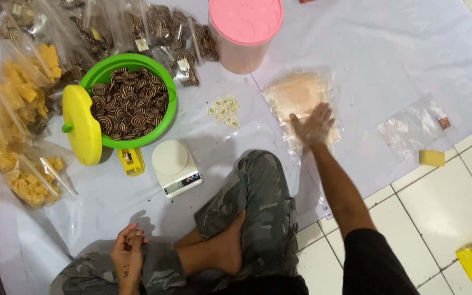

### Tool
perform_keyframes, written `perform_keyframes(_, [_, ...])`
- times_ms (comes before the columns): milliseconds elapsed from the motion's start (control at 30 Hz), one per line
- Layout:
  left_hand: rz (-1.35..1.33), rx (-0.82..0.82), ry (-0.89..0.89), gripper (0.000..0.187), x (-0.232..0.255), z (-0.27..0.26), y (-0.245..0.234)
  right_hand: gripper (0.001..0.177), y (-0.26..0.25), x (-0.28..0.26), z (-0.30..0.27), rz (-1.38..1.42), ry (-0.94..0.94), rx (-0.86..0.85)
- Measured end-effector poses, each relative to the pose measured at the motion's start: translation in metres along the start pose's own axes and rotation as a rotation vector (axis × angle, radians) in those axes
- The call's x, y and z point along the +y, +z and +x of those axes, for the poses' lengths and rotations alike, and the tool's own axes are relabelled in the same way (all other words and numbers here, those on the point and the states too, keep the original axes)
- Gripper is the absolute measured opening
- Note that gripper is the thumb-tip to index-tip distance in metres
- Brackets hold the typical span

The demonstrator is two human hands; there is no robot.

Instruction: Packing brown spiral cookies into small plastic bags and weighing them on a digital scale.

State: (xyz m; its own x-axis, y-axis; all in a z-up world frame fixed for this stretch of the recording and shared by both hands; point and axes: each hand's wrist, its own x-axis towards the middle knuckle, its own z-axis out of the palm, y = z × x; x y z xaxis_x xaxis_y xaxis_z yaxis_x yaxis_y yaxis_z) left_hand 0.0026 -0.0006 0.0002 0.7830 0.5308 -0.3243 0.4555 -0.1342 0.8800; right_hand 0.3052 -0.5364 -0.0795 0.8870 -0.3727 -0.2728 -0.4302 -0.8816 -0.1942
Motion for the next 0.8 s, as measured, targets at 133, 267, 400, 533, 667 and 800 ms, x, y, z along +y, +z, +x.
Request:
perform_keyframes(133, [-0.041,0.01,-0.056,0.028,0.005,0.002,0.002,0.103,0.021,0.003,0.006,0.092,-0.017,0.149])
perform_keyframes(267, [-0.046,0.014,-0.054,0.028,-0.001,0.005,0.002,0.073,0.041,0.013,0.016,0.166,-0.092,0.352])
perform_keyframes(400, [-0.026,0.03,0.003,0.026,-0.005,0.004,0.001,0.053,0.049,0.015,0.015,0.197,-0.249,0.59])
perform_keyframes(533, [-0.122,0.02,0.019,0.026,-0.013,0.006,0.0,0.043,0.023,0.007,-0.002,0.323,-0.235,0.589])
perform_keyframes(667, [-0.102,0.021,-0.022,0.026,-0.003,0.005,0.003,0.036,0.006,0.012,0.008,0.481,-0.323,0.727])
perform_keyframes(800, [-0.056,0.023,-0.03,0.028,0.0,0.002,0.002,0.037,-0.022,0.022,0.001,0.679,-0.566,0.729])
